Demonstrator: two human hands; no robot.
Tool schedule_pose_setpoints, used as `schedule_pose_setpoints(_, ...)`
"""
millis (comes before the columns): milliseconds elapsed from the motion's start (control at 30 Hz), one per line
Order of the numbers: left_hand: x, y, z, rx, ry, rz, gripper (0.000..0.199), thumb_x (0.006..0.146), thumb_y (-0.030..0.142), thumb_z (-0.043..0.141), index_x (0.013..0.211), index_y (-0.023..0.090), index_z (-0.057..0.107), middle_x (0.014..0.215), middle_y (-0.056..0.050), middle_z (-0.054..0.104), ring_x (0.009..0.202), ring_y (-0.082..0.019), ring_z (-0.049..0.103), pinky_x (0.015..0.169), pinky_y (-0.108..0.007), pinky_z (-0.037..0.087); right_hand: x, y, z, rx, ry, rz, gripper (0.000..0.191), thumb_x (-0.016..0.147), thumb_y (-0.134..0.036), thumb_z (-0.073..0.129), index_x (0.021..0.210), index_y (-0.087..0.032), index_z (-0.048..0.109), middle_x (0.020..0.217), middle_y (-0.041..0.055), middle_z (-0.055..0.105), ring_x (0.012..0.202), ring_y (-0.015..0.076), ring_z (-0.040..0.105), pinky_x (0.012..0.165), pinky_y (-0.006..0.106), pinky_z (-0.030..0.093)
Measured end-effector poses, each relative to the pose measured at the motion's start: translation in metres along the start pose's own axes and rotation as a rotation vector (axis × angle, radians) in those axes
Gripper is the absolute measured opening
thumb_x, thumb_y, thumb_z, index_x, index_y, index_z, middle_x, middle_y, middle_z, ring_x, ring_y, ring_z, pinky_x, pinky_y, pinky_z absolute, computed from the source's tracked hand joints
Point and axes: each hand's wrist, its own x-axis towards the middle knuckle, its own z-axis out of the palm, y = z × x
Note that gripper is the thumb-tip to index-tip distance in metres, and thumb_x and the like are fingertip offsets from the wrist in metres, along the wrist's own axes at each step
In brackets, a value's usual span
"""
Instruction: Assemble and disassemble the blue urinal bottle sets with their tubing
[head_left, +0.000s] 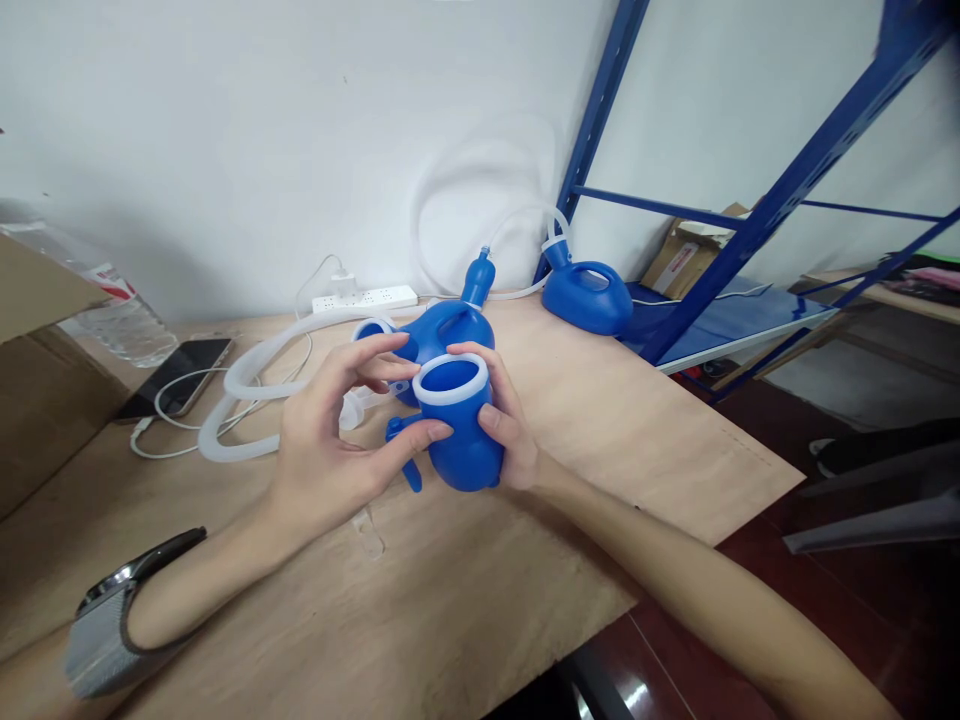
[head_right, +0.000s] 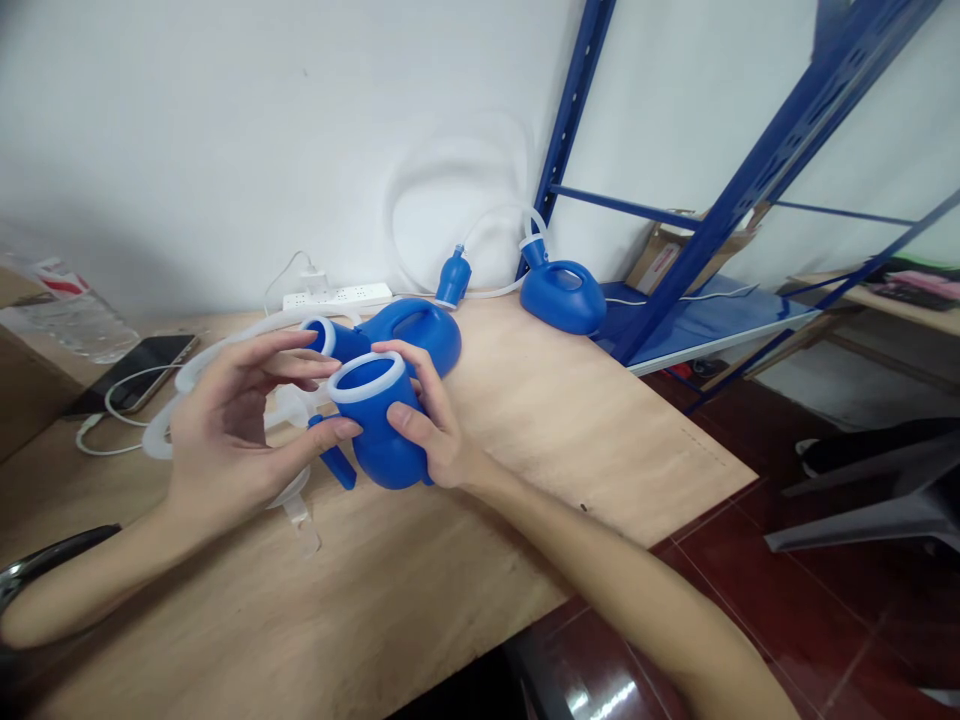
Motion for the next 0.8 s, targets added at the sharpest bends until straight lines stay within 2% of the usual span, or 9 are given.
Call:
schedule_pose_setpoints(133, 0.000, 0.001, -0.002, 0.020, -0.023, 0.004, 0.056, 0.081, 0.040, 0.095, 0.130, 0.031, 0.070, 0.113, -0.002, 0.080, 0.103, -0.024, 0.076, 0.085, -0.039, 0.063, -0.001, -0.004, 0.001, -0.013, 0.025, 0.028, 0.056, 0.092, -0.065, 0.069, 0.138, -0.035, 0.057, 0.126, 0.0052, 0.064, 0.107, 0.0273, 0.066, 0.097, 0.046, 0.059)
schedule_pose_setpoints(267, 0.008, 0.003, -0.003, 0.014, -0.096, -0.026, 0.045, 0.084, 0.042, 0.091, 0.123, 0.027, 0.073, 0.117, -0.005, 0.079, 0.100, -0.023, 0.077, 0.075, -0.034, 0.065, 0.001, 0.001, -0.004, 0.017, -0.008, 0.017, 0.053, 0.097, -0.057, 0.069, 0.143, -0.035, 0.054, 0.133, 0.0044, 0.064, 0.116, 0.0261, 0.066, 0.102, 0.044, 0.058)
schedule_pose_setpoints(433, 0.025, -0.003, -0.024, 0.141, -0.281, -0.161, 0.056, 0.085, 0.059, 0.084, 0.130, 0.029, 0.072, 0.122, -0.009, 0.077, 0.105, -0.029, 0.075, 0.068, -0.034, 0.065, 0.005, 0.011, -0.011, 0.077, -0.031, 0.100, 0.067, 0.098, -0.054, 0.071, 0.156, -0.038, 0.042, 0.142, 0.0043, 0.063, 0.123, 0.0259, 0.067, 0.105, 0.044, 0.059)
schedule_pose_setpoints(500, 0.026, -0.013, -0.041, 0.226, -0.413, -0.207, 0.057, 0.085, 0.065, 0.081, 0.130, 0.031, 0.074, 0.118, -0.009, 0.078, 0.096, -0.029, 0.076, 0.063, -0.033, 0.062, 0.007, 0.014, -0.014, 0.119, -0.003, 0.121, 0.071, 0.098, -0.054, 0.071, 0.159, -0.040, 0.038, 0.147, 0.0045, 0.061, 0.123, 0.0261, 0.068, 0.102, 0.045, 0.061)
schedule_pose_setpoints(533, 0.024, -0.018, -0.051, 0.278, -0.516, -0.220, 0.056, 0.086, 0.066, 0.078, 0.130, 0.032, 0.075, 0.115, -0.009, 0.079, 0.093, -0.029, 0.076, 0.062, -0.033, 0.061, 0.009, 0.016, -0.015, 0.139, 0.022, 0.127, 0.071, 0.097, -0.053, 0.071, 0.159, -0.041, 0.037, 0.151, 0.0045, 0.059, 0.122, 0.0263, 0.068, 0.100, 0.045, 0.062)
schedule_pose_setpoints(600, 0.013, -0.030, -0.070, 0.388, -0.704, -0.203, 0.057, 0.089, 0.063, 0.075, 0.138, 0.035, 0.072, 0.122, -0.009, 0.079, 0.103, -0.033, 0.077, 0.071, -0.036, 0.062, 0.011, 0.019, -0.017, 0.170, 0.072, 0.136, 0.074, 0.096, -0.054, 0.071, 0.160, -0.042, 0.034, 0.155, 0.0047, 0.056, 0.122, 0.0269, 0.069, 0.097, 0.045, 0.064)
schedule_pose_setpoints(667, -0.005, -0.038, -0.086, 0.481, -0.846, -0.141, 0.056, 0.087, 0.054, 0.078, 0.141, 0.039, 0.071, 0.142, -0.010, 0.073, 0.123, -0.039, 0.071, 0.091, -0.044, 0.062, 0.014, 0.020, -0.019, 0.190, 0.105, 0.155, 0.079, 0.094, -0.055, 0.071, 0.161, -0.042, 0.032, 0.155, 0.0056, 0.057, 0.119, 0.0280, 0.071, 0.093, 0.046, 0.065)
schedule_pose_setpoints(700, -0.016, -0.040, -0.092, 0.500, -0.884, -0.143, 0.058, 0.086, 0.049, 0.078, 0.143, 0.041, 0.069, 0.150, -0.009, 0.068, 0.128, -0.041, 0.069, 0.095, -0.046, 0.061, 0.015, 0.021, -0.019, 0.200, 0.115, 0.166, 0.080, 0.093, -0.055, 0.071, 0.161, -0.041, 0.031, 0.154, 0.0064, 0.057, 0.118, 0.0286, 0.071, 0.092, 0.046, 0.066)
schedule_pose_setpoints(800, -0.041, -0.042, -0.099, 0.467, -0.863, -0.206, 0.056, 0.091, 0.042, 0.070, 0.146, 0.042, 0.066, 0.161, -0.007, 0.059, 0.135, -0.040, 0.066, 0.099, -0.048, 0.061, 0.018, 0.022, -0.020, 0.236, 0.122, 0.192, 0.085, 0.087, -0.054, 0.074, 0.160, -0.039, 0.034, 0.152, 0.0084, 0.059, 0.115, 0.0302, 0.073, 0.089, 0.047, 0.066)
